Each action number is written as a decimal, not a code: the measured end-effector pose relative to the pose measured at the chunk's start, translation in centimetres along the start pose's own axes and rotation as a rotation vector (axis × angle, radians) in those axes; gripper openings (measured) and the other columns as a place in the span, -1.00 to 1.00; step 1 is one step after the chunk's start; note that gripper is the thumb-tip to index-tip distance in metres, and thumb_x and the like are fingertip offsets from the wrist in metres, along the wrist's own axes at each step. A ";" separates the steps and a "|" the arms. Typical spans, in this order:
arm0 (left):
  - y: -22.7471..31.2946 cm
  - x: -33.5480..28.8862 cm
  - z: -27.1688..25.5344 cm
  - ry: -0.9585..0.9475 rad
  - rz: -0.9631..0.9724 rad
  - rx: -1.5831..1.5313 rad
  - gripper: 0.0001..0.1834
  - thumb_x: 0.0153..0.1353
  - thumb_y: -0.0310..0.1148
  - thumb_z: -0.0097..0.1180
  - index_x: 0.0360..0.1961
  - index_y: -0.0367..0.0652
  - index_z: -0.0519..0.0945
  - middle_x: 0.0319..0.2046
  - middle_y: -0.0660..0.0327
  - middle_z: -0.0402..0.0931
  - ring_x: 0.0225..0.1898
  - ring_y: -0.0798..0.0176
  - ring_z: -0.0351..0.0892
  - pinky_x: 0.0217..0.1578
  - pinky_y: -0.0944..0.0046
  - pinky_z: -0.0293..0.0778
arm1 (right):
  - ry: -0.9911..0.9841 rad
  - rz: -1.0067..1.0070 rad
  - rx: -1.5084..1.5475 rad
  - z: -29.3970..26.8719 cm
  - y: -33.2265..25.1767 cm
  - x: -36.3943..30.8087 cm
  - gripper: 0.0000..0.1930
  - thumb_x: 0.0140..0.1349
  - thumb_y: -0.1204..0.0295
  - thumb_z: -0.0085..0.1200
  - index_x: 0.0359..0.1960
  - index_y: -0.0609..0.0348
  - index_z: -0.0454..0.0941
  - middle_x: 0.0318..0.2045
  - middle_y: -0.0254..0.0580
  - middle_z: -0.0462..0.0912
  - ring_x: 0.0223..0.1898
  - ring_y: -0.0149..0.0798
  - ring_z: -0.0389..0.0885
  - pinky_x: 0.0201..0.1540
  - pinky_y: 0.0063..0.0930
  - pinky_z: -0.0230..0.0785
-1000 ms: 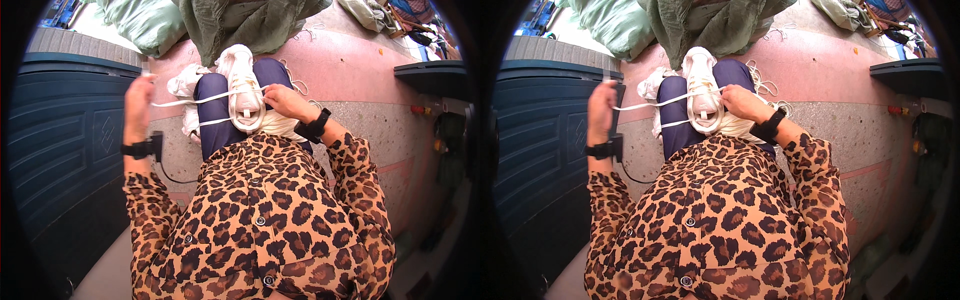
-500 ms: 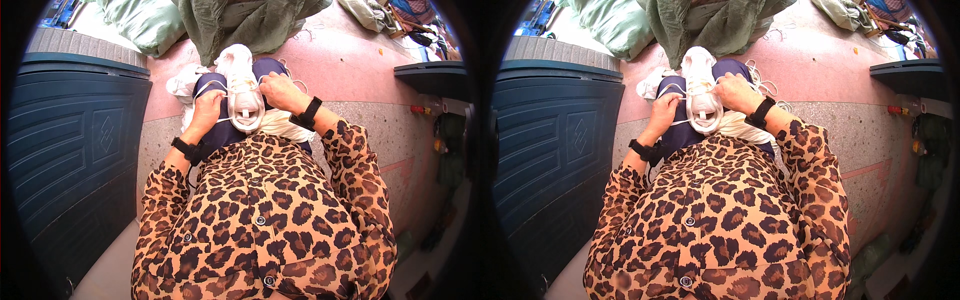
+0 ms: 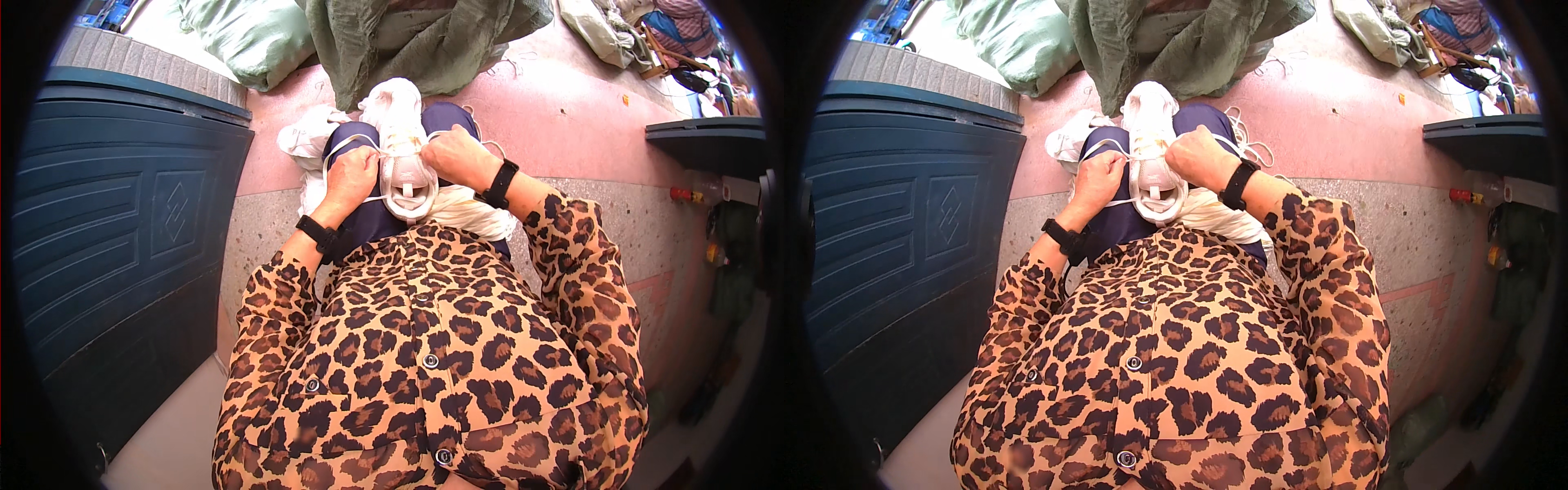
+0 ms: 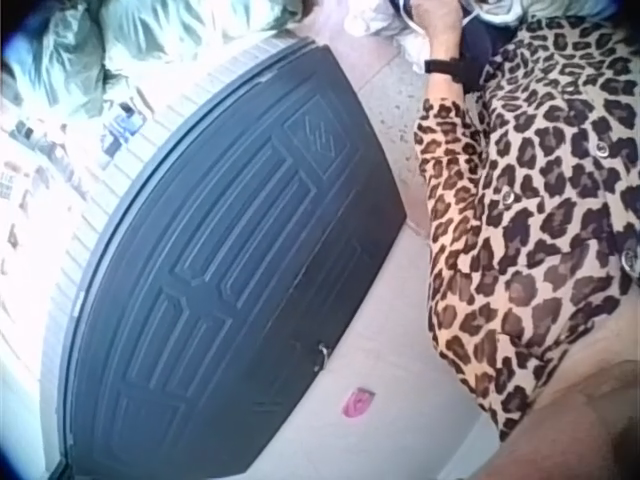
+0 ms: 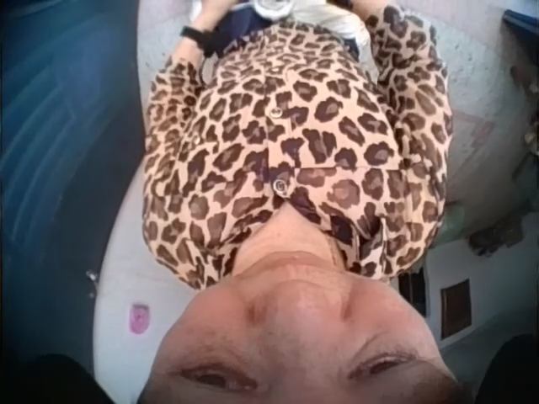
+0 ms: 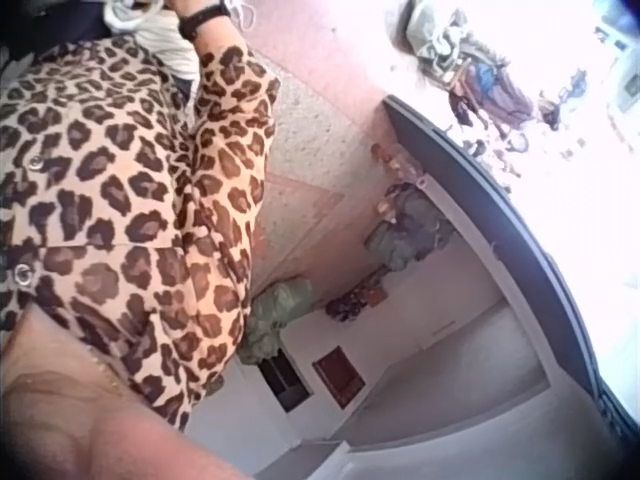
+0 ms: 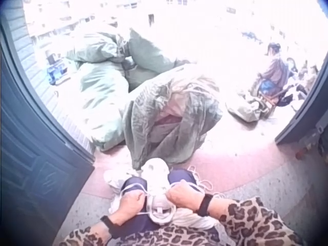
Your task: The recorder is lacing a white athletic shoe by hand while seated.
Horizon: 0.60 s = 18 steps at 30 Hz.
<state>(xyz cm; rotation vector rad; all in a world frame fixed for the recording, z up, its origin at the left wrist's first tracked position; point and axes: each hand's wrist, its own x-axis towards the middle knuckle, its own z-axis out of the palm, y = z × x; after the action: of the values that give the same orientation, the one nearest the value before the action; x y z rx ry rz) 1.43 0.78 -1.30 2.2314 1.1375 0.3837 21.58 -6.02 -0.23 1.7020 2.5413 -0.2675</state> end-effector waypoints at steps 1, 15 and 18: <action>0.0 0.1 0.0 -0.007 0.020 0.015 -0.81 0.10 -0.35 -0.01 -0.40 -0.24 0.56 -0.48 -0.01 0.52 -0.42 0.00 0.53 -0.40 0.16 0.42 | 0.070 0.019 0.047 0.1 0.1 -0.2 -0.91 -0.04 0.43 -0.01 -0.61 0.14 0.48 -0.65 -0.19 0.52 -0.55 -0.15 0.56 -0.46 -0.24 0.29; 2.8 0.3 -0.4 0.071 0.192 0.465 -0.80 -0.03 -0.28 0.11 -0.42 -0.17 0.51 -0.50 0.19 0.48 -0.31 0.14 0.41 -0.32 0.12 0.29 | 0.393 0.343 0.024 0.9 -2.6 -2.4 -0.77 -0.01 0.26 0.03 -0.58 0.17 0.53 -0.48 -0.20 0.45 -0.27 -0.21 0.37 -0.22 -0.25 0.12; 2.9 -1.1 0.1 0.101 0.282 0.540 -0.82 -0.02 -0.29 0.10 -0.41 -0.16 0.52 -0.49 0.19 0.51 -0.33 0.14 0.40 -0.34 0.13 0.29 | 0.392 0.308 0.016 1.4 -2.6 -2.7 -0.78 0.05 0.27 0.00 -0.57 0.16 0.47 -0.49 -0.18 0.45 -0.31 -0.18 0.39 -0.23 -0.30 0.14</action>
<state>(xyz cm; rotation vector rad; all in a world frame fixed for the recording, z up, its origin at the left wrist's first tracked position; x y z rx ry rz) 2.67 -1.50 0.45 2.8918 1.0693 0.3327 20.14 -9.67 -0.96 2.3116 2.4594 0.0739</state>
